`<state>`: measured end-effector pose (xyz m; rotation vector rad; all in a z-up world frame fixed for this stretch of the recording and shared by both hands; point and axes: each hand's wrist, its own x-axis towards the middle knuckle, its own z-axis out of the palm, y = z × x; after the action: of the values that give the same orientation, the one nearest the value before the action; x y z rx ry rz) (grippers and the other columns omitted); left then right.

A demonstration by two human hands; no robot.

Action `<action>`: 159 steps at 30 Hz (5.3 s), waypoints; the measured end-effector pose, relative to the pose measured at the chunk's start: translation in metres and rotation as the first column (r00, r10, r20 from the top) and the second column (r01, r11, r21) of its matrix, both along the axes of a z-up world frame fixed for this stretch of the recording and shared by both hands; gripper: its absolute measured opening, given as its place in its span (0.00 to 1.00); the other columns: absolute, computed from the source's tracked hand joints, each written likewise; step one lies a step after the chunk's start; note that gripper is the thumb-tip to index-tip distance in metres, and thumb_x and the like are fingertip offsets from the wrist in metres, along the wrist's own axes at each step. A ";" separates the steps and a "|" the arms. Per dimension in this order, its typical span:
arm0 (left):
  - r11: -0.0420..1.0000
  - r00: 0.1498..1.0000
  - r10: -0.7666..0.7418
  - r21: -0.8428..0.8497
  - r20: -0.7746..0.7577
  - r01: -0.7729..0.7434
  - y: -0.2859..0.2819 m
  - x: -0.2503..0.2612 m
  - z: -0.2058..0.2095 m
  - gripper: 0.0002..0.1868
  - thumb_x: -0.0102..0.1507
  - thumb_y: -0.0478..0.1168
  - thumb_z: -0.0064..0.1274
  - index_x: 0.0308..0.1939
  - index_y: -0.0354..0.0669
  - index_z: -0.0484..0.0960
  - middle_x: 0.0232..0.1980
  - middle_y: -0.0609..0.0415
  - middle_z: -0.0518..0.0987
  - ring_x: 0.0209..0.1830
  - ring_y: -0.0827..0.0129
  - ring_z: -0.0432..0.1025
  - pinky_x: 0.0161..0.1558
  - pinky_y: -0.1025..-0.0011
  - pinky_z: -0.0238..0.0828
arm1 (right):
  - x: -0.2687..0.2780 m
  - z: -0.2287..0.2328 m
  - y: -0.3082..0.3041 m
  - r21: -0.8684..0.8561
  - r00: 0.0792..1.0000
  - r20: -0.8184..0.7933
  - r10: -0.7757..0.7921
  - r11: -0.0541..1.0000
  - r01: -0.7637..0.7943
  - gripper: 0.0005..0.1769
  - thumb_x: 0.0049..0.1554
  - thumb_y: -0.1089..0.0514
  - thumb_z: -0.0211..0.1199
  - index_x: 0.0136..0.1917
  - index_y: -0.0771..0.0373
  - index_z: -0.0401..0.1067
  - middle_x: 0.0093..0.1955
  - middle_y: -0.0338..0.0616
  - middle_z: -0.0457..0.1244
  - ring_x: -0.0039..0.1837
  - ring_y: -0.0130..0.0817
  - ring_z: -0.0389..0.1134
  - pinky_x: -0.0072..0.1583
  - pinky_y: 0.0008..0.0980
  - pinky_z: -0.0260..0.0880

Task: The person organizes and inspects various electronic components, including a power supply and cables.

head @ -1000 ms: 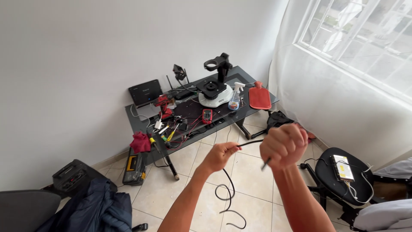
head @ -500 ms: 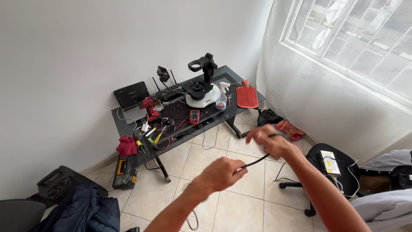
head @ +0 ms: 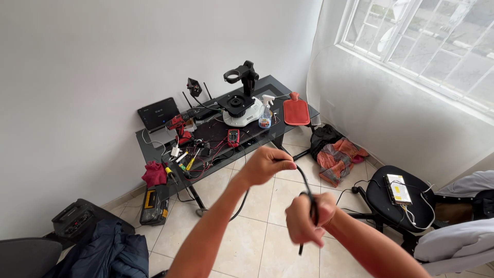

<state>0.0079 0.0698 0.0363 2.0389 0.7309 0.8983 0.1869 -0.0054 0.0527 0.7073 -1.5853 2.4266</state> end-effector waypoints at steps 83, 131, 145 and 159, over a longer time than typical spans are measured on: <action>0.994 0.993 -0.093 0.046 -0.077 0.097 -0.062 0.028 0.013 0.16 0.73 0.42 0.46 0.61 0.39 0.77 0.34 0.40 0.81 0.29 0.52 0.75 0.36 0.62 0.72 | 0.076 0.016 0.042 -0.467 0.399 -0.272 -0.876 0.482 0.741 0.55 0.55 0.13 0.39 0.85 0.44 0.52 0.42 0.43 0.61 0.42 0.32 0.59 0.50 0.33 0.60; 0.814 0.896 -0.240 -0.426 0.374 0.396 -0.048 0.017 0.004 0.16 0.78 0.48 0.39 0.51 0.39 0.74 0.31 0.66 0.67 0.29 0.84 0.59 0.29 0.80 0.57 | 0.017 0.058 0.024 0.220 0.975 -0.137 -0.177 0.954 0.204 0.15 0.66 0.57 0.56 0.42 0.67 0.74 0.28 0.34 0.63 0.32 0.28 0.63 0.39 0.29 0.62; 0.935 0.928 0.313 0.235 -0.204 -0.264 -0.055 -0.036 0.065 0.16 0.72 0.49 0.49 0.41 0.38 0.72 0.29 0.46 0.79 0.30 0.48 0.77 0.29 0.55 0.70 | 0.011 0.031 0.037 0.805 0.033 -0.114 -0.993 -0.073 0.589 0.30 0.57 0.34 0.62 0.47 0.67 0.73 0.31 0.42 0.63 0.35 0.29 0.61 0.39 0.32 0.65; 0.996 0.975 -0.040 -0.066 0.219 0.056 -0.010 -0.041 0.006 0.23 0.76 0.52 0.47 0.39 0.35 0.80 0.29 0.61 0.71 0.30 0.80 0.61 0.31 0.74 0.60 | 0.006 0.000 0.031 0.684 -0.081 -0.404 -0.911 -0.360 0.634 0.28 0.69 0.43 0.44 0.34 0.63 0.63 0.24 0.41 0.57 0.27 0.31 0.58 0.32 0.33 0.58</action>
<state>-0.0332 0.0602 0.0423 1.8516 0.5830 1.0330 0.1930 0.0254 0.0524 -0.8855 -1.9919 0.5082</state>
